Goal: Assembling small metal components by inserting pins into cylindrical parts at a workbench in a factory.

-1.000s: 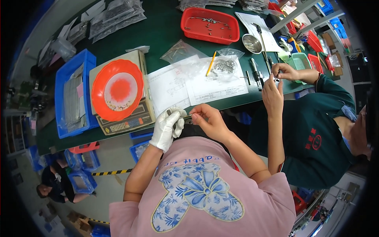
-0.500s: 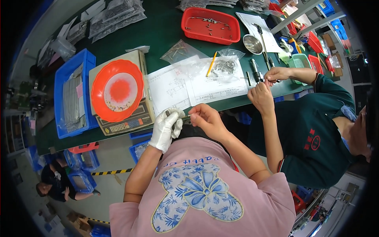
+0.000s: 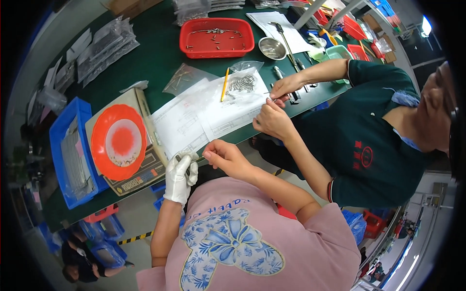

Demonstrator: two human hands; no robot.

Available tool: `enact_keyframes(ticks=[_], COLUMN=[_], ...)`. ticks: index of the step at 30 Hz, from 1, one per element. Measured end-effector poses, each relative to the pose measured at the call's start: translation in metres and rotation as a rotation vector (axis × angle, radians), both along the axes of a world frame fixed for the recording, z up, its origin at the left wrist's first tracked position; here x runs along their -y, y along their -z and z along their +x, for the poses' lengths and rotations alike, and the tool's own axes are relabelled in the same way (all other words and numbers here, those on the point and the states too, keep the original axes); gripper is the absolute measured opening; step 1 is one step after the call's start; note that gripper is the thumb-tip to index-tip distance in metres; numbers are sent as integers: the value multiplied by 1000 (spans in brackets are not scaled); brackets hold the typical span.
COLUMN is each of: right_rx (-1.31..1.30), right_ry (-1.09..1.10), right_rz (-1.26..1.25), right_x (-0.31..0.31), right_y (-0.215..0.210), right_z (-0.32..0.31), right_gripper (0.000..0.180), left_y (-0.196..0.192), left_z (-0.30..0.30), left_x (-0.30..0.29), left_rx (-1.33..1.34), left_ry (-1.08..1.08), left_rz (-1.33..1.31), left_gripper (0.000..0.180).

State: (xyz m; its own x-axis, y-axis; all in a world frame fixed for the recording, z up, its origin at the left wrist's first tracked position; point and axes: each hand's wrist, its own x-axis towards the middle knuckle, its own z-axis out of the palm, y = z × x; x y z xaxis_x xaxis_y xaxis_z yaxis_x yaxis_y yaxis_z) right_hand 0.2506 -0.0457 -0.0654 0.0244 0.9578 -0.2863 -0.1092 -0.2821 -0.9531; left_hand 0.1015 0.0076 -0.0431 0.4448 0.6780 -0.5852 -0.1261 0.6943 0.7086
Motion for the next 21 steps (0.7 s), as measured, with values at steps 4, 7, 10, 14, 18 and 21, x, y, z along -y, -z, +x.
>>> enact_keyframes(ticks=[4, 7, 10, 14, 18, 21], right_rx=[94, 106, 89, 376, 1045, 1269], right_ry=[-13, -30, 79, 146, -46, -70], right_rz=[-122, -131, 43, 269, 227, 163], right_x=[1, 2, 3, 0, -11, -29], right_y=[-8, -5, 1, 11, 49, 62], right_z=[4, 4, 0, 5, 20, 23], right_gripper=[21, 20, 17, 14, 19, 22], left_y=[-2, -2, 1, 8, 17, 27], left_z=[3, 4, 4, -5, -14, -27], left_x=[1, 1, 0, -2, 1, 5], left_rx=[8, -6, -10, 41, 67, 74], left_ry=[16, 14, -30, -89, -124, -157], left_rz=[21, 12, -44, -171, -197, -216], left_gripper=[16, 15, 14, 13, 13, 13])
